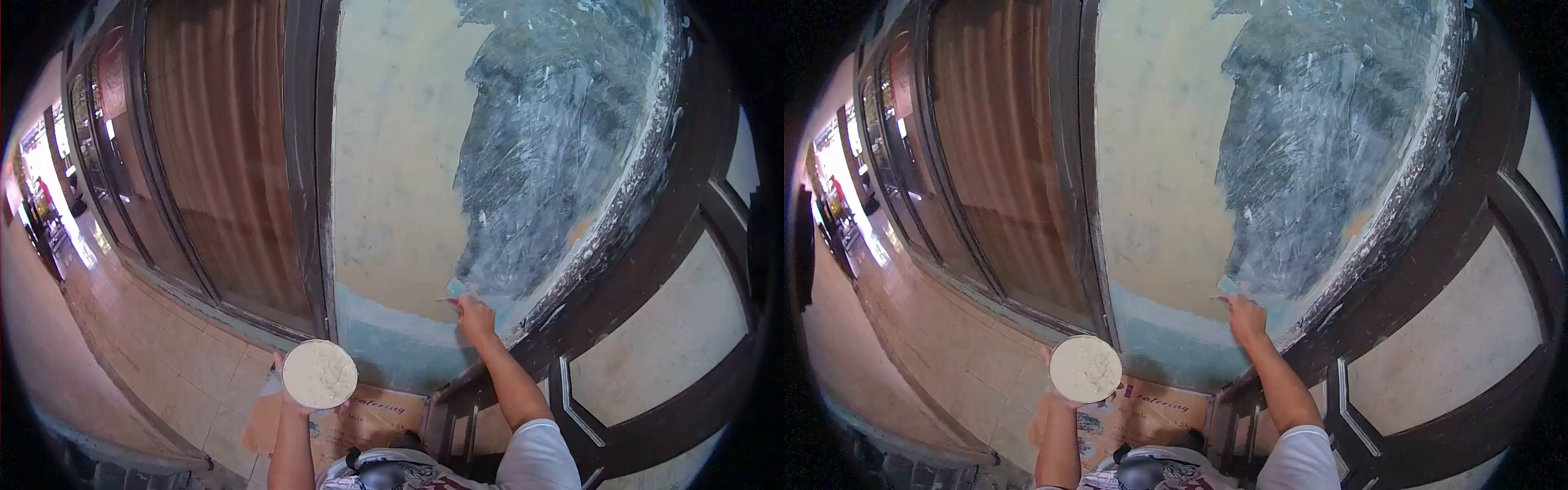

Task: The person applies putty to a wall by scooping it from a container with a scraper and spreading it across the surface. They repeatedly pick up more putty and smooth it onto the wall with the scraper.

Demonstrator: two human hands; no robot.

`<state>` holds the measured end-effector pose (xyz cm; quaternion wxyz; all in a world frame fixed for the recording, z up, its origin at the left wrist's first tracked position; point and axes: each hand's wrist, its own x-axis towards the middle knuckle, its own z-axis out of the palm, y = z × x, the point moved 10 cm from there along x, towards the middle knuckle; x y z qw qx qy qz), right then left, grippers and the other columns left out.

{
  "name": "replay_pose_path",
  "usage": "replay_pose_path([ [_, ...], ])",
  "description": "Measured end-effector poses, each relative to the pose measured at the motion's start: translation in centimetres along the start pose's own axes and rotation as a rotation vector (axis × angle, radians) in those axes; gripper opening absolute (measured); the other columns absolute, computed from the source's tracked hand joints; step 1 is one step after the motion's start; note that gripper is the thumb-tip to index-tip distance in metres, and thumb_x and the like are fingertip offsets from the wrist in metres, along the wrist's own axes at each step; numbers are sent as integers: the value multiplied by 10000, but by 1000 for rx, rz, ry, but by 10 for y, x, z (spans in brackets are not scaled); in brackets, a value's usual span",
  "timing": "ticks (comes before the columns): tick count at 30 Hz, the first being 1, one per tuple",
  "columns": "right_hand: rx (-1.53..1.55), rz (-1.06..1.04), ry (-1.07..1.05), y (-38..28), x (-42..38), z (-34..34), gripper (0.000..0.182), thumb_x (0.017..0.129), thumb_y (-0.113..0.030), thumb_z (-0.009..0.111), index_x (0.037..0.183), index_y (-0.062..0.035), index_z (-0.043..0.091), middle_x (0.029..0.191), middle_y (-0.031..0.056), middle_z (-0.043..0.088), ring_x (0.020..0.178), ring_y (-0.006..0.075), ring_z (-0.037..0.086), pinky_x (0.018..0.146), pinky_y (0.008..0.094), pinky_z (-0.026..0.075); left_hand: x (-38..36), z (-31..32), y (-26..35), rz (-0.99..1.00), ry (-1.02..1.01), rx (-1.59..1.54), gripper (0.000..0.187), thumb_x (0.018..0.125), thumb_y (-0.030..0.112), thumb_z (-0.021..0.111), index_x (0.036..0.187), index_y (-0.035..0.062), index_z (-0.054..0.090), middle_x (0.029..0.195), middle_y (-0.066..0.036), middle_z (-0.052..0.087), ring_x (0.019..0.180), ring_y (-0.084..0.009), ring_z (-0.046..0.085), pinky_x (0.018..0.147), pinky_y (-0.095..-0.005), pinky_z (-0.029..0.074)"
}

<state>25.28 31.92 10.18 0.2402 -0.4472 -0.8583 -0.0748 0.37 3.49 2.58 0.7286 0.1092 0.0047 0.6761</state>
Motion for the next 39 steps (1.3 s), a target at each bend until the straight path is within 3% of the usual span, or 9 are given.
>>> replay_pose_path([
  [5, 78, 74, 139, 6, 3, -36, 116, 877, -114, 625, 987, -141, 651, 912, 111, 691, 851, 394, 692, 712, 533, 535, -3, -2, 1, -6, 29, 41, 1156, 725, 1005, 318, 1495, 155, 455, 1348, -292, 587, 933, -659, 607, 543, -656, 548],
  [11, -6, 171, -21, 15, 2, -9, 176, 853, -73, 643, 1001, -167, 643, 923, 102, 686, 888, 387, 687, 737, 539, 532, -6, -4, 1, -38, -1, 35, 1160, 709, 1013, 331, 1495, 169, 458, 1354, -293, 584, 945, -657, 604, 549, -635, 548],
  [12, 46, 95, 156, 9, 6, -34, 158, 857, -77, 642, 988, -165, 634, 922, 99, 685, 888, 377, 685, 726, 545, 527, -6, 0, -1, -55, -17, 23, 1165, 707, 1013, 335, 1496, 165, 456, 1350, -294, 586, 948, -658, 604, 556, -642, 549],
  [16, 78, 97, 180, -1, -6, -37, 124, 865, -82, 635, 967, -153, 626, 913, 95, 684, 876, 372, 683, 709, 543, 520, -6, 1, -2, -53, -11, 6, 1175, 703, 1015, 341, 1499, 157, 453, 1343, -298, 589, 949, -660, 605, 568, -651, 549],
  [19, 0, -17, -19, -17, -9, -6, 93, 871, -85, 627, 945, -140, 629, 902, 96, 686, 865, 378, 679, 697, 541, 514, -5, -3, 1, -22, -3, 18, 1192, 695, 1024, 326, 1499, 152, 452, 1323, -303, 602, 931, -646, 620, 567, -640, 551],
  [25, 75, 112, 237, -2, 0, -52, 88, 892, -101, 597, 950, -147, 644, 872, 125, 692, 838, 389, 680, 684, 551, 511, -12, 8, 1, 31, -34, -80, 1128, 770, 972, 339, 1531, 143, 416, 1430, -286, 532, 1059, -647, 594, 595, -707, 555],
  [29, -74, 60, -51, 3, -17, 20, 94, 912, -124, 605, 985, -148, 659, 899, 116, 696, 843, 392, 686, 687, 566, 516, -13, -5, 1, -15, 18, 85, 1200, 700, 1025, 305, 1503, 145, 446, 1299, -325, 606, 895, -631, 637, 552, -615, 553],
  [34, 47, 142, 177, 7, 6, -45, 115, 902, -125, 617, 1000, -171, 656, 955, 112, 696, 887, 379, 689, 734, 540, 528, -18, -15, 1, -8, 87, 72, 1184, 710, 1017, 307, 1497, 145, 456, 1314, -317, 601, 908, -636, 630, 538, -627, 549],
  [39, 10, 38, -25, -7, -20, 12, 128, 875, -115, 631, 993, -167, 636, 930, 109, 691, 872, 387, 681, 719, 563, 518, -16, -11, 0, 42, 8, -59, 1178, 725, 1000, 348, 1537, 147, 394, 1419, -332, 507, 994, -684, 574, 576, -663, 563],
])
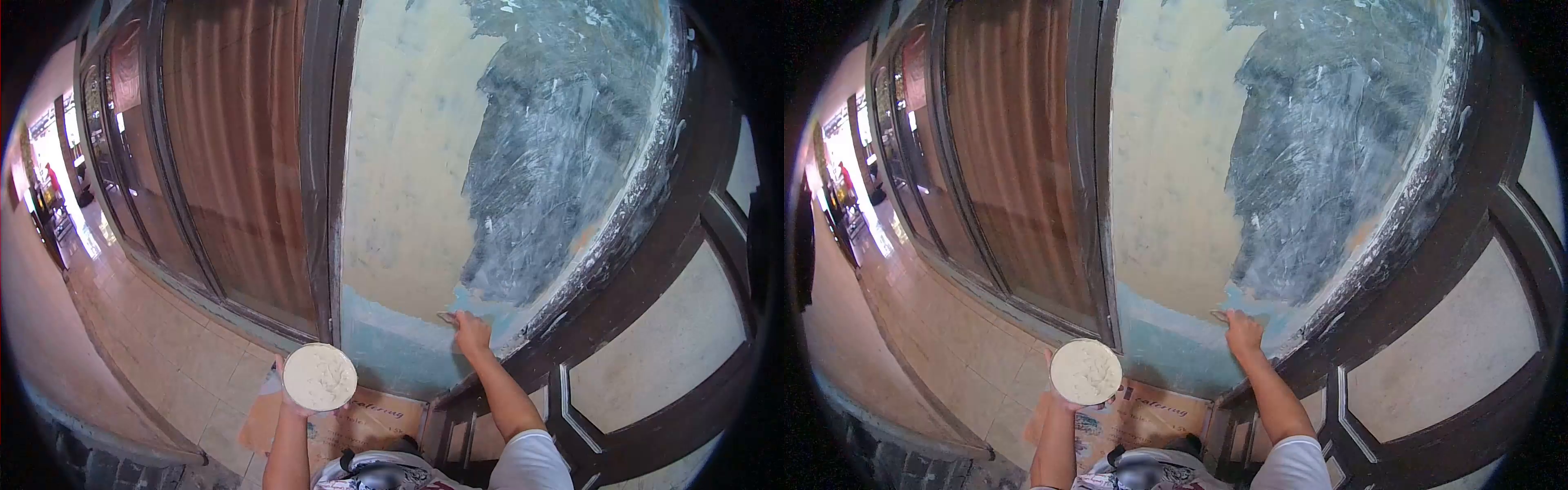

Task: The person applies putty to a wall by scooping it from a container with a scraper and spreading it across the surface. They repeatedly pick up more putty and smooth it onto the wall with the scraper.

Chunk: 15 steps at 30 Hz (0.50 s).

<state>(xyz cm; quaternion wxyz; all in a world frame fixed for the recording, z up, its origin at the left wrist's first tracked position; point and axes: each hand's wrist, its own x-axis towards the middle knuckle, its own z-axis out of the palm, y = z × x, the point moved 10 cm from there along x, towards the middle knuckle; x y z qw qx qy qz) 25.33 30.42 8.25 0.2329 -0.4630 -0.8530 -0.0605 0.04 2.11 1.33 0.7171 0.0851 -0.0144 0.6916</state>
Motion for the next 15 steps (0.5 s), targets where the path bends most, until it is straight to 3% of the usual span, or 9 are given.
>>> replay_pose_path([
  [3, -28, 136, 115, 16, 26, -36, 133, 867, -97, 637, 992, -140, 631, 927, 103, 678, 864, 388, 673, 717, 564, 513, -4, 6, -6, -84, -77, 31, 1193, 713, 1009, 349, 1535, 145, 397, 1408, -336, 514, 989, -677, 578, 574, -653, 559],
  [6, 69, 51, 255, 8, 15, -60, 120, 874, -100, 633, 991, -127, 627, 924, 108, 678, 863, 388, 673, 715, 565, 513, -4, -1, -7, -109, -27, 154, 1211, 682, 1030, 330, 1503, 147, 445, 1305, -321, 597, 896, -637, 622, 521, -606, 526],
  [8, 37, 75, 180, 8, -1, -31, 119, 874, -91, 627, 985, -135, 631, 937, 107, 682, 877, 383, 680, 724, 555, 521, -1, 0, -7, -90, -33, 91, 1213, 684, 1026, 338, 1503, 136, 443, 1309, -333, 591, 911, -645, 620, 542, -630, 541],
  [10, -5, 10, 1, 1, -5, 4, 60, 936, -170, 607, 949, -115, 628, 923, 146, 693, 843, 411, 671, 694, 555, 497, 2, 1, -9, -106, -77, 59, 1212, 685, 1027, 345, 1525, 156, 418, 1372, -350, 536, 982, -669, 581, 558, -621, 548],
  [12, -58, 17, 5, 12, 14, 0, 76, 949, -178, 598, 956, -121, 647, 890, 148, 696, 822, 412, 673, 694, 547, 501, 2, 6, -11, -125, -120, 49, 1209, 690, 1025, 339, 1521, 152, 423, 1380, -338, 537, 1005, -672, 575, 575, -639, 550],
  [14, 84, 122, 257, 20, 29, -61, 154, 879, -86, 622, 1015, -148, 660, 926, 109, 713, 887, 377, 691, 734, 536, 536, 1, -23, 1, -12, 112, 116, 1206, 692, 1025, 332, 1521, 155, 422, 1381, -322, 546, 1022, -675, 571, 575, -653, 548],
  [15, 101, 101, 356, 12, 26, -89, 124, 887, -96, 623, 994, -147, 660, 913, 101, 707, 858, 371, 686, 717, 540, 535, 2, -17, 0, -13, 113, 116, 1206, 692, 1025, 332, 1521, 155, 422, 1381, -322, 546, 1022, -675, 571, 575, -653, 548],
])
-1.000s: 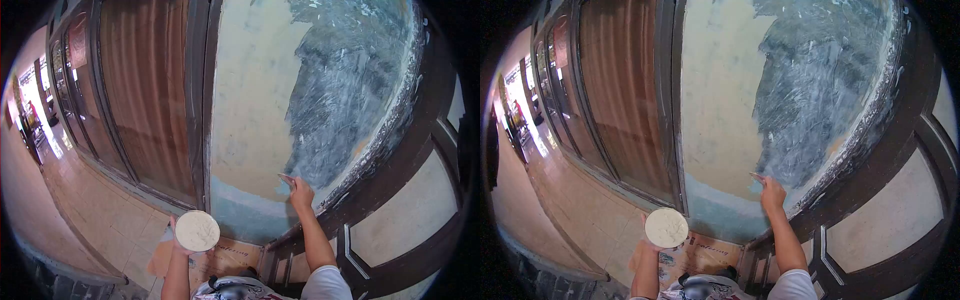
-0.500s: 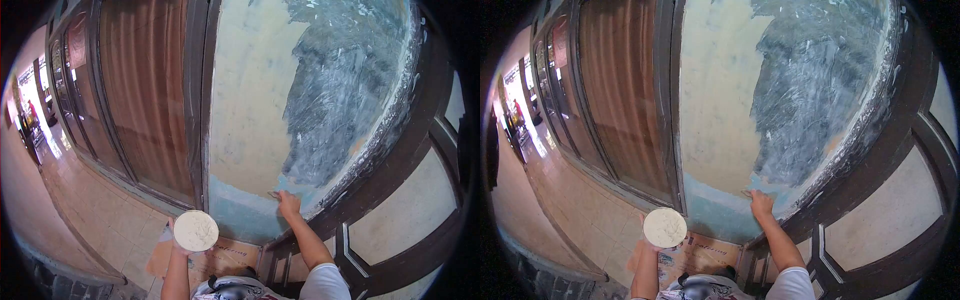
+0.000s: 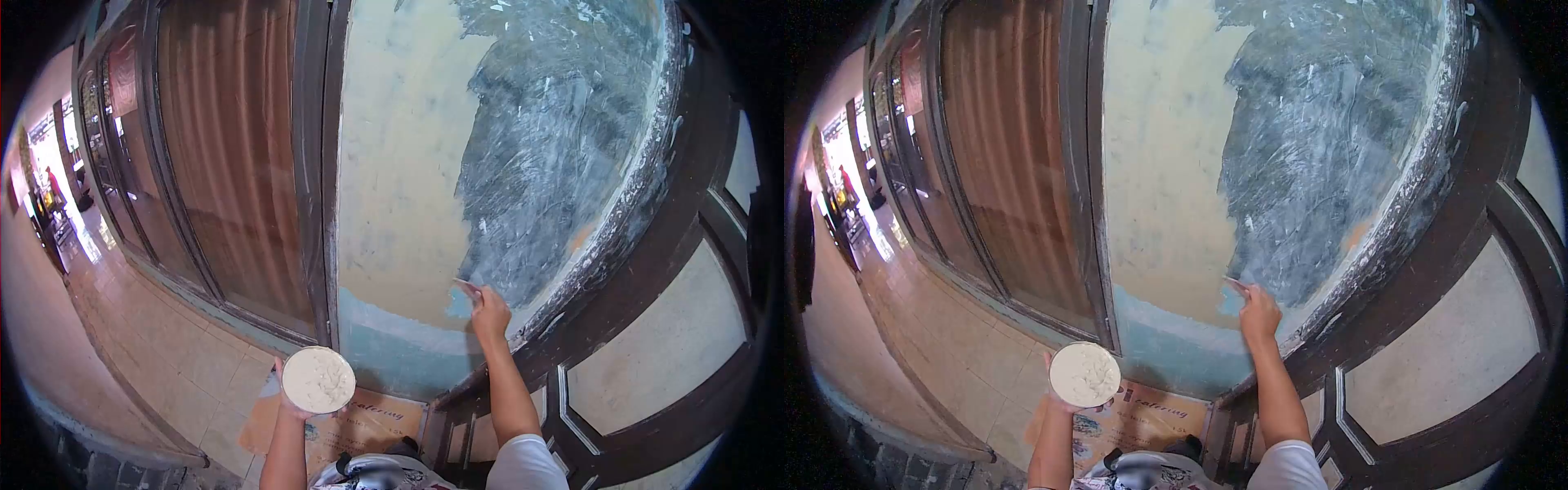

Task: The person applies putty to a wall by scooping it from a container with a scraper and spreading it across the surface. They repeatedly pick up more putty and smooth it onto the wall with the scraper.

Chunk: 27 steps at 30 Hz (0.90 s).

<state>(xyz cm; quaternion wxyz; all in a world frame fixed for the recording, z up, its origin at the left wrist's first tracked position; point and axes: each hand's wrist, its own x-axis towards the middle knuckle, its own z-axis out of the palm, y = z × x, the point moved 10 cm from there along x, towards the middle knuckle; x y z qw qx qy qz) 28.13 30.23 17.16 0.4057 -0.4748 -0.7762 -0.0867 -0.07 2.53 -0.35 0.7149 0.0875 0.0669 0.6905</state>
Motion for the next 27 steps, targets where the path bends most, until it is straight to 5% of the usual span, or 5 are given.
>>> replay_pose_path([
  [7, -143, -70, -269, 14, -44, 71, 77, 889, -108, 638, 964, -118, 657, 859, 121, 678, 823, 382, 677, 716, 550, 526, 3, 25, -5, -82, -197, 55, 1151, 729, 1007, 298, 1499, 165, 453, 1377, -267, 579, 992, -622, 618, 561, -643, 549],
  [13, 52, -10, 116, 10, -20, 3, 100, 902, -159, 663, 999, -140, 675, 881, 146, 689, 832, 412, 669, 698, 542, 510, 3, 29, -3, -67, -166, 27, 1115, 755, 987, 311, 1489, 163, 464, 1372, -265, 585, 973, -614, 629, 555, -651, 548],
  [15, -1, 47, -248, 15, -55, 59, 165, 871, -117, 669, 1024, -170, 701, 920, 160, 709, 873, 393, 687, 750, 560, 530, 3, 25, 0, -54, -133, 17, 1117, 751, 988, 315, 1481, 159, 475, 1357, -268, 594, 961, -616, 629, 550, -651, 544],
  [23, 78, -35, 93, -4, 0, -11, 59, 926, -137, 633, 978, -117, 650, 830, 148, 672, 804, 422, 650, 680, 538, 493, 2, 15, -3, -64, -103, -47, 1202, 689, 1024, 344, 1528, 167, 413, 1354, -321, 566, 935, -668, 603, 536, -641, 550],
  [27, -22, -94, -292, -14, -54, 55, 71, 931, -138, 627, 992, -119, 659, 867, 145, 687, 835, 411, 662, 725, 543, 506, 4, 6, 6, 25, -14, 31, 1152, 732, 1000, 324, 1476, 135, 478, 1321, -286, 610, 920, -619, 633, 562, -662, 544],
])
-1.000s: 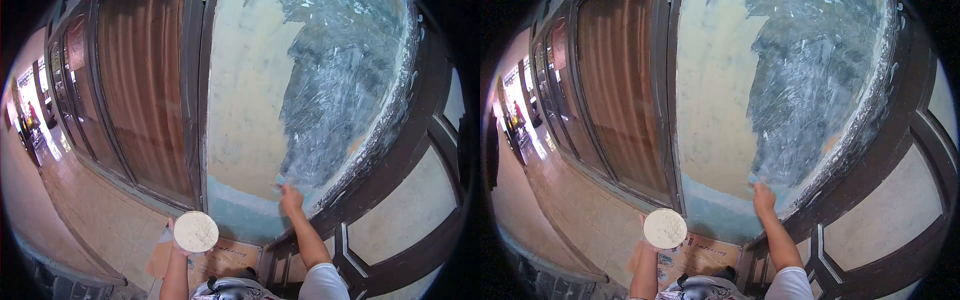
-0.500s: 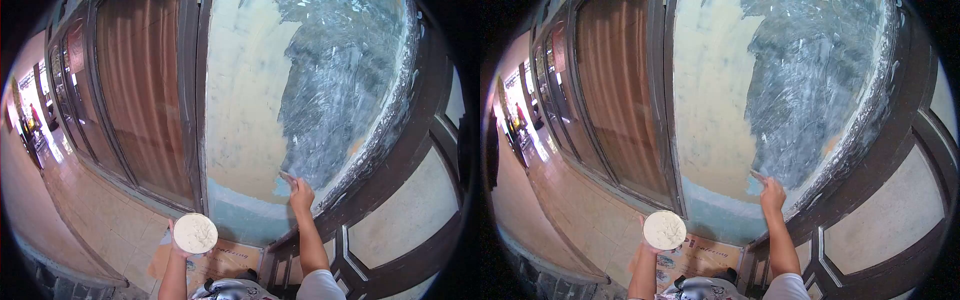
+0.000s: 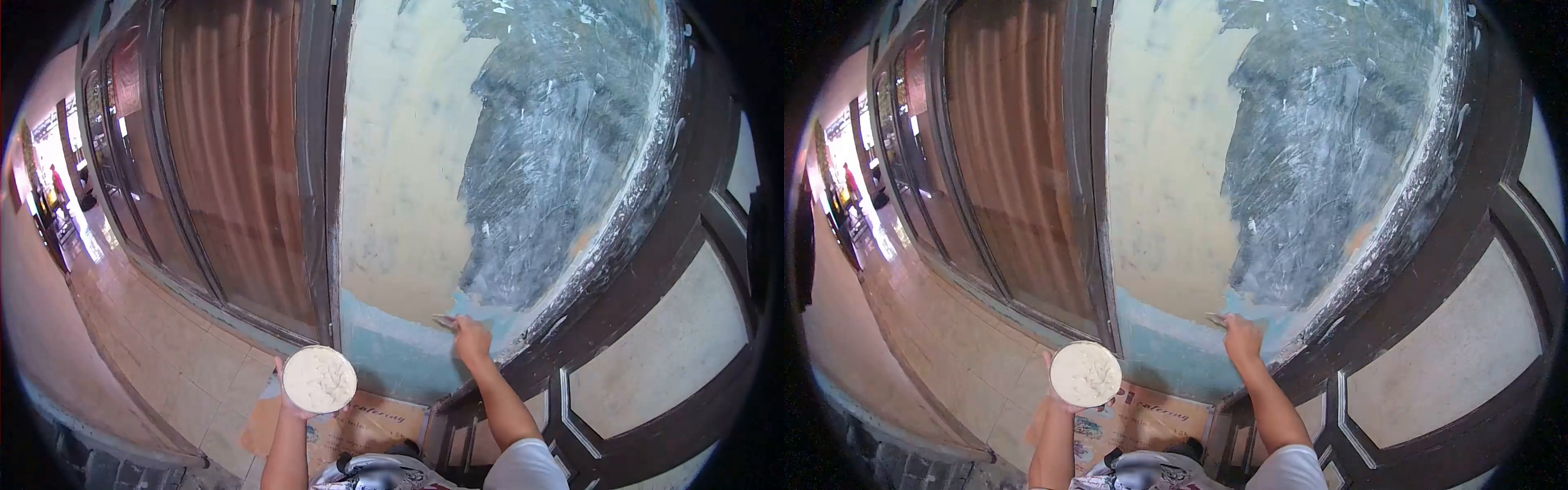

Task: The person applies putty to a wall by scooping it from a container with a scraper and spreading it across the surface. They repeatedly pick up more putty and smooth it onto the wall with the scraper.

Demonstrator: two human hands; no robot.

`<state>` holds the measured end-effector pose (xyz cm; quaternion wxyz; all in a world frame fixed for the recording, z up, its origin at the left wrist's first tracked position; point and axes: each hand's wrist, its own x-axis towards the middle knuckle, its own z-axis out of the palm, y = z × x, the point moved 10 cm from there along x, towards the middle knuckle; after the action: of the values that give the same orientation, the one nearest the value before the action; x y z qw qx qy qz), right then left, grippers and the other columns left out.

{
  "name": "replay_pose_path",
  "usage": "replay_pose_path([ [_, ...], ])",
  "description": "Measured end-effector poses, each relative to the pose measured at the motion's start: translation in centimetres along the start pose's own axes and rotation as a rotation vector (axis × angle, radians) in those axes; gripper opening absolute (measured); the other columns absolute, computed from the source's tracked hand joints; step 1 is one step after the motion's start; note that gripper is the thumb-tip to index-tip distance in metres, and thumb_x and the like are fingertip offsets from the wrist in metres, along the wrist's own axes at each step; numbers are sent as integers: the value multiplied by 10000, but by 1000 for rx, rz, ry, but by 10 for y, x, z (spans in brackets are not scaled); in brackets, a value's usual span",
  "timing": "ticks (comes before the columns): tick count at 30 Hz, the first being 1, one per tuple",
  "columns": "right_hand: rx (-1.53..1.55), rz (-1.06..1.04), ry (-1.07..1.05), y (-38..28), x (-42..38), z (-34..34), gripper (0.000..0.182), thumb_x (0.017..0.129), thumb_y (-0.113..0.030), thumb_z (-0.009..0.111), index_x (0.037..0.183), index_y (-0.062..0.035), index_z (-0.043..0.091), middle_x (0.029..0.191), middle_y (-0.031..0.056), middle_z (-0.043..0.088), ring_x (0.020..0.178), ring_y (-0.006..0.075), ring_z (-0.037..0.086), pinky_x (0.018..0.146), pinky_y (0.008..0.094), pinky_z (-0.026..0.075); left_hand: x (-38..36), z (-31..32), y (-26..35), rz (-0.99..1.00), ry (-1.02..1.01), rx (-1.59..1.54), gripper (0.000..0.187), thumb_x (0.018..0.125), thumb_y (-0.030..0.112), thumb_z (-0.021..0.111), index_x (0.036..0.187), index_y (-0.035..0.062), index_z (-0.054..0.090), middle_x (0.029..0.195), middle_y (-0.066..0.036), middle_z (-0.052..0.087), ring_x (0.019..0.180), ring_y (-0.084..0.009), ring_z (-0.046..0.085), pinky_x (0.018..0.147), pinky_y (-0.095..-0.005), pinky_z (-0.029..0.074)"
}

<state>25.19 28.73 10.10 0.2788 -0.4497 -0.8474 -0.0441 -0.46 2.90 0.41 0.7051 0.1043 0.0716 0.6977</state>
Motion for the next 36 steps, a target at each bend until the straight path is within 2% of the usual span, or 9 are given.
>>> replay_pose_path([
  [2, -41, 16, -89, 7, 10, 8, 84, 941, -138, 619, 1008, -112, 663, 910, 147, 705, 870, 403, 677, 747, 526, 523, -2, 20, -5, -33, -100, 10, 1153, 736, 998, 323, 1479, 130, 473, 1323, -288, 609, 920, -616, 635, 565, -663, 547],
  [4, -10, 96, 129, 24, 32, -24, 97, 950, -144, 609, 1011, -95, 666, 940, 152, 712, 904, 408, 683, 760, 524, 528, -2, 40, -10, -68, -167, -32, 1148, 742, 991, 335, 1485, 126, 468, 1319, -292, 611, 918, -610, 640, 567, -669, 549],
  [6, 78, 91, 186, 9, 39, -68, 110, 953, -121, 616, 1022, -55, 672, 937, 178, 706, 902, 417, 680, 761, 498, 535, 1, 53, -13, -79, -282, -97, 1137, 748, 981, 356, 1492, 128, 458, 1348, -300, 588, 957, -625, 627, 615, -688, 554],
  [9, 475, 67, 379, -23, 28, -126, 164, 908, -7, 620, 1053, 21, 691, 966, 222, 698, 919, 417, 673, 773, 457, 543, 6, 86, -10, 2, -151, -220, 1122, 756, 970, 371, 1515, 146, 439, 1428, -288, 531, 1058, -639, 589, 690, -728, 541],
  [12, 777, -82, 217, -75, 8, -128, 199, 843, 61, 621, 1013, 19, 716, 968, 191, 705, 934, 386, 673, 838, 425, 542, 14, 102, -11, -50, -268, -239, 1116, 775, 962, 354, 1520, 136, 436, 1466, -264, 515, 1151, -601, 578, 736, -760, 524],
  [14, 762, -210, 128, -114, -7, -134, 243, 811, 85, 619, 1013, 7, 728, 987, 170, 710, 960, 368, 666, 875, 417, 535, 27, 91, -14, -63, -152, -67, 1159, 738, 1001, 314, 1533, 163, 412, 1430, -290, 528, 1017, -633, 613, 631, -646, 574],
  [15, 740, -334, 44, -138, -16, -134, 289, 778, 109, 617, 1013, -5, 739, 1006, 149, 715, 987, 349, 658, 913, 408, 527, 30, 95, -17, -103, -266, 13, 1167, 738, 1006, 295, 1523, 151, 419, 1420, -284, 535, 999, -625, 622, 594, -607, 580],
  [19, 638, -420, -63, -173, -39, -133, 356, 736, 123, 630, 1017, -58, 755, 1062, 101, 718, 1062, 319, 636, 951, 413, 520, 35, 109, -19, -139, -227, -4, 1156, 754, 997, 286, 1519, 139, 416, 1399, -282, 547, 1000, -624, 621, 599, -606, 583],
  [36, 478, -543, 26, -184, -58, -145, 332, 736, 60, 717, 1032, -84, 760, 1087, 68, 708, 1121, 315, 623, 988, 424, 509, 35, 123, -27, -114, -202, 91, 1157, 776, 981, 278, 1503, 91, 417, 1355, -308, 576, 923, -589, 673, 541, -569, 621],
])
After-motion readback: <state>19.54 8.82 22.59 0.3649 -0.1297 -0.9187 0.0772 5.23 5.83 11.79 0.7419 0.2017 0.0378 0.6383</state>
